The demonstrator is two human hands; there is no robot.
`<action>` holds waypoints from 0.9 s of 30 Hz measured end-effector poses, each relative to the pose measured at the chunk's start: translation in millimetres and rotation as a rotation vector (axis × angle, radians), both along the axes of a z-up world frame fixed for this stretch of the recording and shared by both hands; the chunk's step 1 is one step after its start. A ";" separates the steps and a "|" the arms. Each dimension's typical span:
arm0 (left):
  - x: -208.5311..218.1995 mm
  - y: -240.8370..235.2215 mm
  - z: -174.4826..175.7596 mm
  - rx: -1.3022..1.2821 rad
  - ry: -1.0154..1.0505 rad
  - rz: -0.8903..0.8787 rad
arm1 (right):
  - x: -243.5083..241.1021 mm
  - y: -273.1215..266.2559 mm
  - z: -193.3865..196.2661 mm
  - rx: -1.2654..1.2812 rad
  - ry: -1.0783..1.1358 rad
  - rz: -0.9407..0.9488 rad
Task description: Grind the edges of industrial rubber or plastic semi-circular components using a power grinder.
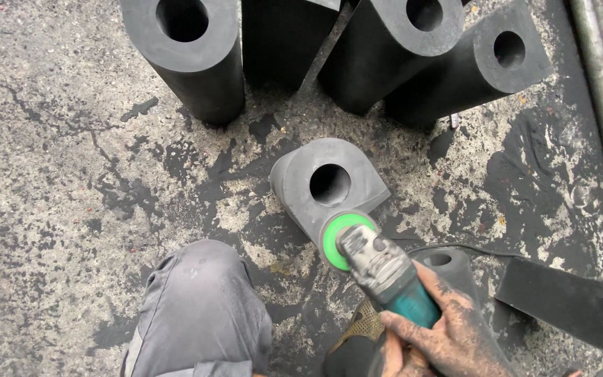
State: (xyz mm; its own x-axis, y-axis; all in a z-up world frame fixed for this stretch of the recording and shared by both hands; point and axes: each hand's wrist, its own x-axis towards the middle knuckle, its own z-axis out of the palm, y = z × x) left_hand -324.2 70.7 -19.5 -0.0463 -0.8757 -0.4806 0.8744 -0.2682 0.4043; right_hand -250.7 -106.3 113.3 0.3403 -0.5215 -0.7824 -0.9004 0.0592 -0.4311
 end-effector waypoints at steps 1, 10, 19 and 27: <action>-9.5 -9.1 -23.4 -0.043 0.072 0.136 | 14.2 0.9 6.3 -0.053 0.007 0.047; 205.8 -73.2 126.4 0.192 -0.139 -0.356 | 48.5 -6.9 26.1 -0.192 0.262 -0.065; 176.6 -68.8 90.2 0.058 -0.218 -0.316 | 48.9 -16.0 24.7 -0.199 0.269 -0.114; 159.1 -58.0 85.0 0.029 -0.242 -0.181 | 15.4 -9.9 2.2 -0.106 -0.213 0.070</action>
